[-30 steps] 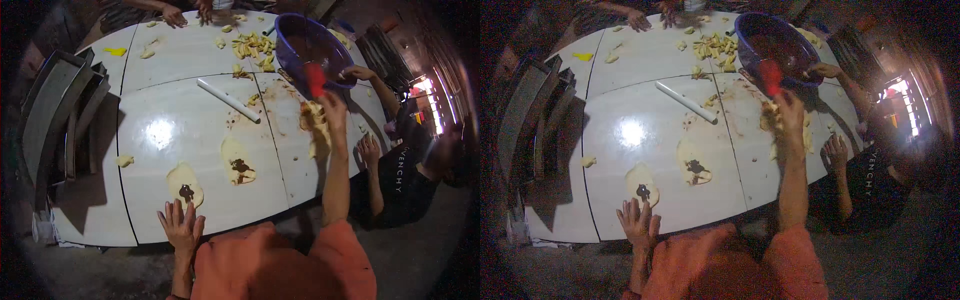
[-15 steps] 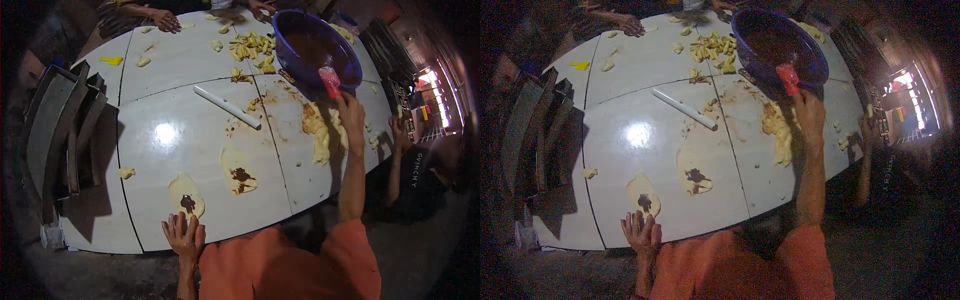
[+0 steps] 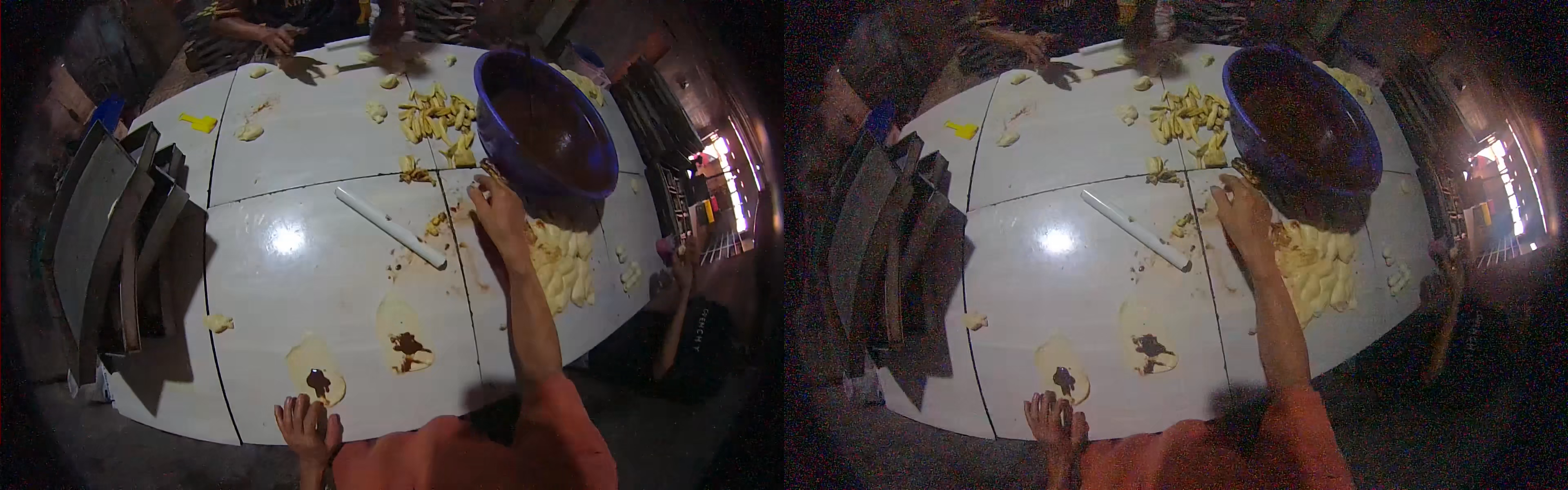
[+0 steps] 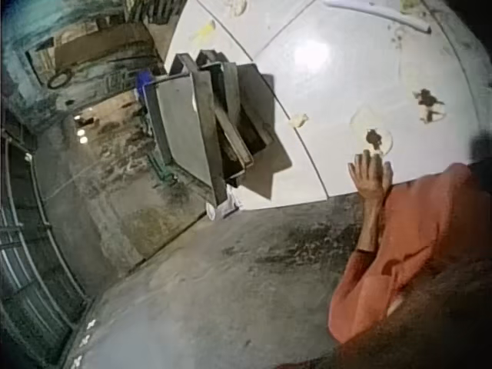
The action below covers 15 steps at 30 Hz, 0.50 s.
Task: The person flattens pieces of dough using their hands and a roller, spreads chocolate filling over them with a spatula, and adds banana slices. They then roll the filled dough into shape and arrange the rolls onto a metal tray.
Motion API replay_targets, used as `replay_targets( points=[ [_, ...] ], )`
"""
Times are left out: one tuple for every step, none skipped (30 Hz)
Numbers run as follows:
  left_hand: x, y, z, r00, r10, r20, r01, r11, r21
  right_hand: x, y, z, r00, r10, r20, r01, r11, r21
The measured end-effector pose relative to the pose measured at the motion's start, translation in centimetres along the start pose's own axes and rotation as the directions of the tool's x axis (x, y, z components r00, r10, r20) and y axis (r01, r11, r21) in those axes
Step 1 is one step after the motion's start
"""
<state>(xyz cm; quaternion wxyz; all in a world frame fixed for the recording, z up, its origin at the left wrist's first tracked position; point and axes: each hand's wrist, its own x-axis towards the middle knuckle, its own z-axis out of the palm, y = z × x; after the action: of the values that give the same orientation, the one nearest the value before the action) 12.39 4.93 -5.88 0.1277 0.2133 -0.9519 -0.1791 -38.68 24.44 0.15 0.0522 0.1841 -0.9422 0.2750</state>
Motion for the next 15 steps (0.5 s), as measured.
replay_targets(
  points=[
    [-0.2,0.1,0.0,1.0,-0.007,-0.013,0.007,0.999,0.038,2.5,-0.3,0.9,1.0,-0.01,0.0,0.01,1.0,0.003],
    [-0.3,0.1,0.2,1.0,-0.011,-0.022,0.012,0.999,0.038,5.0,-0.3,2.0,0.999,-0.023,-0.023,0.023,0.999,-0.03],
    [-0.5,0.0,0.5,0.999,-0.007,-0.034,0.009,0.999,0.049,7.3,-0.3,3.0,0.998,-0.038,-0.042,0.035,0.997,-0.062],
    [-0.6,-0.1,0.7,0.999,-0.003,-0.046,0.006,0.998,0.06,9.2,-0.2,3.7,0.998,-0.047,-0.041,0.044,0.997,-0.06],
    [-0.8,-0.2,0.5,0.999,-0.019,-0.045,0.022,0.998,0.065,10.9,-0.6,5.1,0.999,-0.046,-0.001,0.046,0.992,-0.117],
    [-0.7,0.0,0.4,0.999,-0.025,-0.047,0.028,0.998,0.063,12.4,-0.4,5.8,0.999,-0.034,0.031,0.04,0.981,-0.188],
    [-0.5,0.1,0.1,0.999,-0.037,-0.006,0.037,0.998,0.06,13.7,-0.1,6.5,0.999,-0.02,0.03,0.026,0.975,-0.221],
    [-0.8,0.2,-0.3,0.998,-0.062,0.033,0.059,0.996,0.07,14.9,-0.2,7.8,0.999,-0.014,0.039,0.023,0.97,-0.241],
    [-1.0,0.2,-0.2,0.997,-0.07,0.042,0.065,0.992,0.11,15.8,0.1,8.3,0.998,-0.02,0.053,0.03,0.979,-0.199],
    [-1.2,0.2,-0.2,0.996,-0.08,0.043,0.074,0.991,0.112,16.6,0.7,8.5,0.998,-0.025,0.062,0.037,0.98,-0.198],
    [-1.0,0.3,-0.3,0.995,-0.085,0.057,0.078,0.991,0.109,17.1,0.8,8.3,0.997,0.022,0.078,-0.003,0.972,-0.235],
    [-0.9,0.3,-0.3,0.994,-0.088,0.071,0.081,0.991,0.106,17.4,0.9,8.5,0.993,0.07,0.09,-0.043,0.961,-0.274],
    [-0.9,0.2,-0.3,0.993,-0.095,0.074,0.087,0.991,0.105,17.0,1.1,8.8,0.996,0.09,0.019,-0.084,0.972,-0.219],
    [-1.0,0.1,-0.2,0.995,-0.084,0.056,0.078,0.992,0.095,16.9,0.8,8.8,0.996,0.087,0.029,-0.078,0.973,-0.217],
    [-1.0,0.0,-0.1,0.997,-0.071,0.037,0.068,0.994,0.086,16.8,0.7,8.3,0.991,0.095,0.098,-0.075,0.979,-0.19]
  ],
)
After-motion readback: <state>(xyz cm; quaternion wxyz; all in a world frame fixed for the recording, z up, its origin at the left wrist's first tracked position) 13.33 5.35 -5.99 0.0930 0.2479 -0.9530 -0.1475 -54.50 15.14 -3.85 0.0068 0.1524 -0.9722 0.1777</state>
